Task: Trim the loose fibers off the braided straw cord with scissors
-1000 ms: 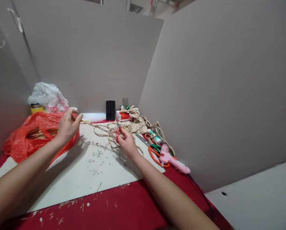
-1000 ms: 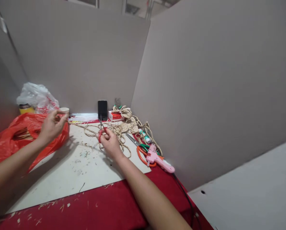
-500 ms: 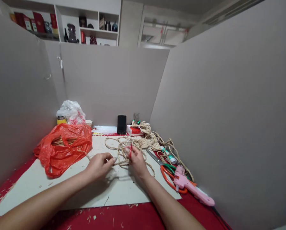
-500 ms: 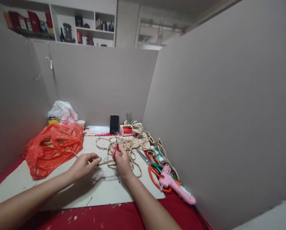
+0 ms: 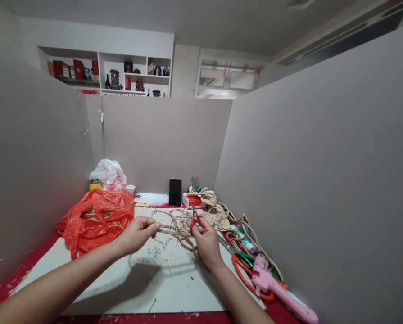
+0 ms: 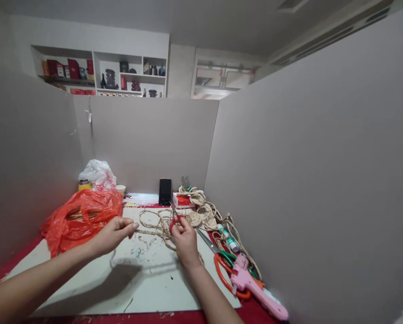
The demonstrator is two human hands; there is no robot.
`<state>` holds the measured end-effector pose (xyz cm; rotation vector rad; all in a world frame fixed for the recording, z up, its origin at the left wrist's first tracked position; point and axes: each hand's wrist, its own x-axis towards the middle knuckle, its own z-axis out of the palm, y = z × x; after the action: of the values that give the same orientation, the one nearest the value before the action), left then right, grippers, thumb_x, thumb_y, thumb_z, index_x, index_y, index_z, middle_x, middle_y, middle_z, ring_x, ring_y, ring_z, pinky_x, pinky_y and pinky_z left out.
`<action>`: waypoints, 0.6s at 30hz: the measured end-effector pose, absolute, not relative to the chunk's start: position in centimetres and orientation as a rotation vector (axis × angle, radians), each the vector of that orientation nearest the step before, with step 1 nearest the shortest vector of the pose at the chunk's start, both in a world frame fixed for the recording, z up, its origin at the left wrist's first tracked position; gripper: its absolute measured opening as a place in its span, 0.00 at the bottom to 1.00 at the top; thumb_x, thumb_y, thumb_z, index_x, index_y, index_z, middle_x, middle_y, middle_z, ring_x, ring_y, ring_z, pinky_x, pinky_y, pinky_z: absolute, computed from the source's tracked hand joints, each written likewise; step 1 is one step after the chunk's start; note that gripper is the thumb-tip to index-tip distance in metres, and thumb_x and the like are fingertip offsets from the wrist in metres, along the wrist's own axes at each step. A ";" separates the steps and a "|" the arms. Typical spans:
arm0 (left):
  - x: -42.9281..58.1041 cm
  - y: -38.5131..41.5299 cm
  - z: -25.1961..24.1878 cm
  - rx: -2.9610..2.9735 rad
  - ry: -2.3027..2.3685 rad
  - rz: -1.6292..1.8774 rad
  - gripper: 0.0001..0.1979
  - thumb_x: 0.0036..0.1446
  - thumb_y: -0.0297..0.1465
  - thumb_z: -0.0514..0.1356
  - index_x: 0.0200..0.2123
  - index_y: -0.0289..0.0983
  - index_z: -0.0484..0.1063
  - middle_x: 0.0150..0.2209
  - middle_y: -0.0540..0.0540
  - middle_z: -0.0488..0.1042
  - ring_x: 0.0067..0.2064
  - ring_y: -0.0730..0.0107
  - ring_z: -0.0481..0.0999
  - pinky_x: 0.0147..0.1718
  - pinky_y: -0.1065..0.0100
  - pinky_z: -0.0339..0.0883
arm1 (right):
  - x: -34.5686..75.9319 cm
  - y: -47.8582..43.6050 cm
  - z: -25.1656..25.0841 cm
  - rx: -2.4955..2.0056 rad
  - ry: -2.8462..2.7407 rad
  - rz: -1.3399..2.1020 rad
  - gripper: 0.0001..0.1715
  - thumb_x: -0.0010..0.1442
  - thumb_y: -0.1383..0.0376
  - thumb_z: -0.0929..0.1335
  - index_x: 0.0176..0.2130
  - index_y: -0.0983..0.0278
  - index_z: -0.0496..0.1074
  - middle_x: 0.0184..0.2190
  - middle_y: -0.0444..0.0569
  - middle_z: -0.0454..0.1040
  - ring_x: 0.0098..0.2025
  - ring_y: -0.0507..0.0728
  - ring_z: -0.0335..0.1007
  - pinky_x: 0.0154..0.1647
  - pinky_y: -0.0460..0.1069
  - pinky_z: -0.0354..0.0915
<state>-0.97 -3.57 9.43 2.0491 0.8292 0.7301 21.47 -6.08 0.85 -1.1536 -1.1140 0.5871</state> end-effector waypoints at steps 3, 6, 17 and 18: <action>-3.1 -2.8 10.2 2.077 0.852 0.740 0.22 0.56 0.47 0.52 0.19 0.37 0.58 0.18 0.56 0.50 0.23 0.76 0.49 0.23 0.71 0.45 | 22.4 -5.9 1.2 -1.191 -1.119 0.505 0.12 0.64 0.59 0.66 0.40 0.67 0.69 0.29 0.42 0.70 0.24 0.48 0.65 0.24 0.45 0.65; -5.0 -2.4 10.5 2.092 0.878 0.734 0.21 0.57 0.46 0.52 0.18 0.38 0.57 0.18 0.56 0.50 0.22 0.76 0.49 0.23 0.71 0.45 | 23.0 -5.8 1.9 -1.211 -1.139 0.425 0.13 0.59 0.57 0.69 0.33 0.66 0.69 0.19 0.35 0.60 0.17 0.46 0.54 0.19 0.43 0.55; -10.0 1.9 11.9 2.236 1.158 0.824 0.17 0.55 0.42 0.53 0.19 0.38 0.59 0.19 0.52 0.59 0.24 0.71 0.60 0.27 0.70 0.55 | 26.9 -5.2 6.4 -1.235 -1.150 0.175 0.17 0.50 0.53 0.69 0.32 0.65 0.68 0.15 0.34 0.54 0.17 0.47 0.46 0.19 0.44 0.47; -9.7 2.1 11.9 2.241 1.178 0.845 0.14 0.54 0.41 0.55 0.22 0.38 0.64 0.23 0.49 0.64 0.29 0.67 0.65 0.31 0.68 0.58 | 26.3 -5.1 7.0 -1.223 -1.174 0.164 0.17 0.52 0.53 0.68 0.32 0.65 0.68 0.16 0.35 0.55 0.17 0.48 0.46 0.19 0.44 0.48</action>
<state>-9.73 2.10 11.94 2.2414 1.1779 0.8454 26.28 -5.05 6.97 -1.2226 -1.1741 0.1645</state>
